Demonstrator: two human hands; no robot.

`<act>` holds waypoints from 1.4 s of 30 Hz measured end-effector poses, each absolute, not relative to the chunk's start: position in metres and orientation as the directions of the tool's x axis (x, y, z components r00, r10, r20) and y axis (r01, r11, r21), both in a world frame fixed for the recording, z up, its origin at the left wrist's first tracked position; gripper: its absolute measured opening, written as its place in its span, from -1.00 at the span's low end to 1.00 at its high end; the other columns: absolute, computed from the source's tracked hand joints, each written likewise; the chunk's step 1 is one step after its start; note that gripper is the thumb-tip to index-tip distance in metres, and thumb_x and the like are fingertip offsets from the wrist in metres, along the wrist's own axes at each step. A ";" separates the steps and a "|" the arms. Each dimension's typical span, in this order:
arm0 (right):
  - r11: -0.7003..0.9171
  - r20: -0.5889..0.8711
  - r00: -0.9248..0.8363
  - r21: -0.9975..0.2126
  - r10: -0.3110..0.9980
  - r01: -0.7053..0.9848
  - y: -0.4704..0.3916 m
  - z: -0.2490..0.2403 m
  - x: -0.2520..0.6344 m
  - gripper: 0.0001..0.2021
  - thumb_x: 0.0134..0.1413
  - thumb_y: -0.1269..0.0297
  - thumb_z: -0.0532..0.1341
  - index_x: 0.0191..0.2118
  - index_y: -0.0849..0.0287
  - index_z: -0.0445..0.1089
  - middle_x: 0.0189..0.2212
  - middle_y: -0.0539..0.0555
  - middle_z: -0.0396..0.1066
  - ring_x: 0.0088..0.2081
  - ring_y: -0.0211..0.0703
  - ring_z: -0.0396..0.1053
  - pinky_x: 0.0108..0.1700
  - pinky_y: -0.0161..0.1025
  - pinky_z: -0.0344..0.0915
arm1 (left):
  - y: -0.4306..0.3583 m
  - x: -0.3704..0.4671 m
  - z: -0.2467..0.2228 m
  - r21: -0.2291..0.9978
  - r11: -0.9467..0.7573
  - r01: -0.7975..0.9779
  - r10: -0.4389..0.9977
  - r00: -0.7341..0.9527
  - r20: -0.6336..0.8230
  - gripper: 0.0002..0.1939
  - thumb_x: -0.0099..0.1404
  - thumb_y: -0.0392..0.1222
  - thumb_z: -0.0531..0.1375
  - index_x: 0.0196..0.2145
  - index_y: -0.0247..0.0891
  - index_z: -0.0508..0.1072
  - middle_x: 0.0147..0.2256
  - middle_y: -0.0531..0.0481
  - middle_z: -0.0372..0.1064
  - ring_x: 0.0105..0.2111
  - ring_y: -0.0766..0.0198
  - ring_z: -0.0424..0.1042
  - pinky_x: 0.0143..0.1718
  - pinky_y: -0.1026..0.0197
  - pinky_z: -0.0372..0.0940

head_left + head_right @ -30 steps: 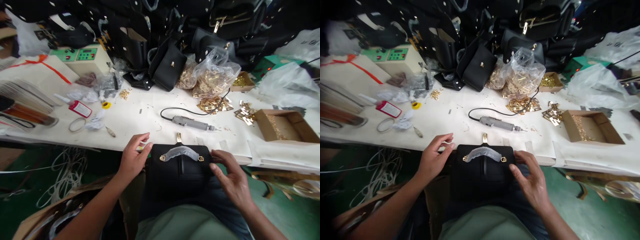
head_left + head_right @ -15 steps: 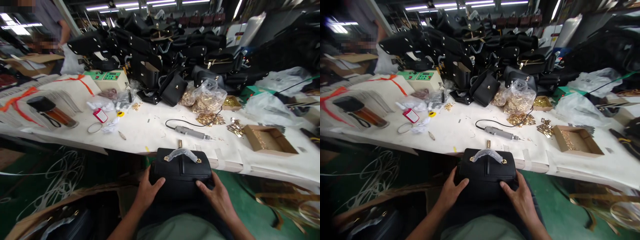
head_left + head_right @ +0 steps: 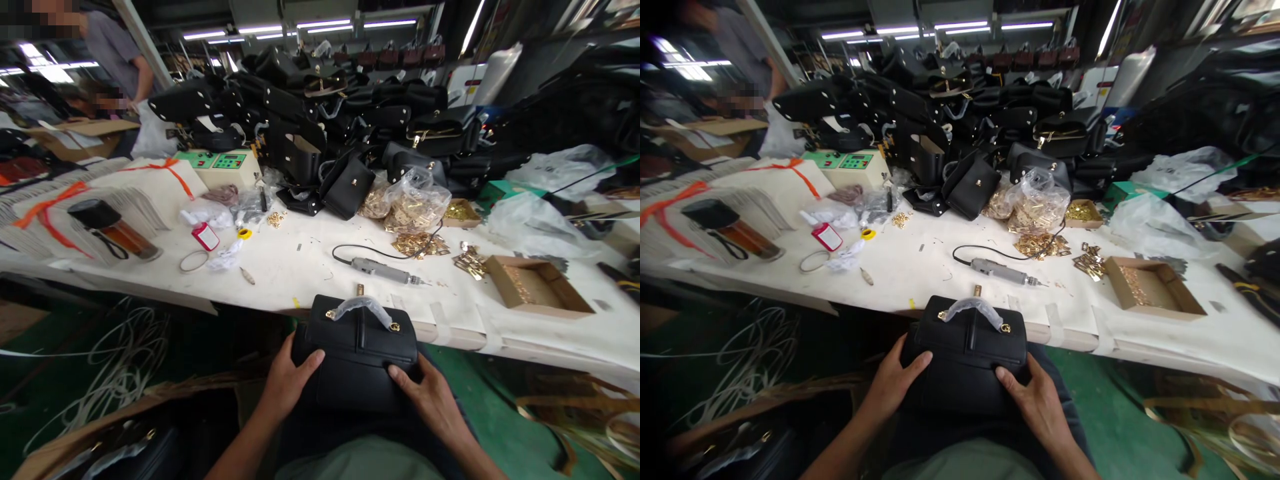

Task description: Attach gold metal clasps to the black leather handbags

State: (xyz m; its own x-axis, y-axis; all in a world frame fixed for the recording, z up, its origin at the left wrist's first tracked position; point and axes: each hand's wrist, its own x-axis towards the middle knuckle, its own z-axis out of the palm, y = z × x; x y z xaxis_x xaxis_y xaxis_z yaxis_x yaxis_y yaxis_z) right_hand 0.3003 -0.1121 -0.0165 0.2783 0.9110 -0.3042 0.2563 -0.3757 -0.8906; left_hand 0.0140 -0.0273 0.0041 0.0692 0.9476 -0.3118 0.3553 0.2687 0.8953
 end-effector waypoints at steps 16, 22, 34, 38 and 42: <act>-0.416 -0.424 -0.003 -0.887 0.906 -0.201 -0.066 0.022 0.250 -0.38 0.10 -0.23 0.33 -0.01 0.28 0.53 -0.24 0.20 0.60 -0.30 -0.03 0.53 -0.40 -0.25 0.42 | 0.102 -0.027 0.093 0.790 0.222 0.572 0.928 0.124 -0.351 -0.35 0.12 0.33 0.35 0.01 -0.16 0.59 0.05 -0.14 0.57 0.10 -0.11 0.51 0.09 0.02 0.40; -0.458 -0.466 -0.077 -0.802 0.881 -0.383 -0.041 0.029 0.223 -0.45 0.03 -0.17 0.40 -0.08 0.24 0.54 -0.25 0.17 0.59 -0.28 -0.08 0.54 -0.43 -0.31 0.45 | 0.166 -0.032 0.106 0.758 0.153 0.635 0.932 0.162 -0.324 -0.42 0.07 0.35 0.35 -0.17 -0.19 0.66 -0.12 -0.10 0.64 -0.06 -0.07 0.55 -0.12 0.10 0.40; -0.471 -0.518 -0.142 -0.584 0.843 -0.661 0.006 0.046 0.165 -0.39 -0.14 0.01 0.52 0.01 0.24 0.48 -0.21 0.14 0.58 -0.40 -0.20 0.50 -0.52 -0.35 0.46 | 0.254 -0.011 0.099 0.653 -0.054 0.756 0.964 0.209 -0.163 -0.41 -0.05 0.33 0.36 -0.25 -0.20 0.66 -0.24 -0.07 0.63 -0.21 0.03 0.52 -0.17 0.17 0.33; -0.453 -0.508 -0.150 -0.551 0.849 -0.700 0.016 0.042 0.159 -0.38 -0.12 0.02 0.52 0.04 0.22 0.46 -0.20 0.12 0.58 -0.39 -0.19 0.52 -0.53 -0.35 0.47 | 0.263 -0.003 0.097 0.639 -0.118 0.760 0.961 0.249 -0.119 -0.39 0.02 0.35 0.32 -0.21 -0.24 0.64 -0.26 -0.11 0.62 -0.32 0.05 0.53 -0.22 0.12 0.34; -0.461 -0.525 -0.131 -0.568 0.841 -0.681 0.016 0.033 0.154 -0.38 -0.12 0.02 0.53 0.05 0.18 0.45 -0.09 0.14 0.58 -0.29 -0.13 0.56 -0.52 -0.35 0.48 | 0.258 0.001 0.098 0.602 -0.198 0.774 0.964 0.263 -0.022 -0.53 0.05 0.26 0.33 -0.30 -0.20 0.64 -0.22 -0.11 0.62 -0.14 -0.06 0.54 -0.07 0.09 0.34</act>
State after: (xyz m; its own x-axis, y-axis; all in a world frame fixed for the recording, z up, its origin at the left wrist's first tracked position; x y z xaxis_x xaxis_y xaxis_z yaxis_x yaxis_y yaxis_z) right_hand 0.1545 0.0156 0.0327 -0.1315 0.8410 -0.5248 -0.6813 -0.4612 -0.5684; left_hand 0.0006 0.2583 0.0982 0.2632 0.9645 -0.0218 0.7739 -0.1976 0.6017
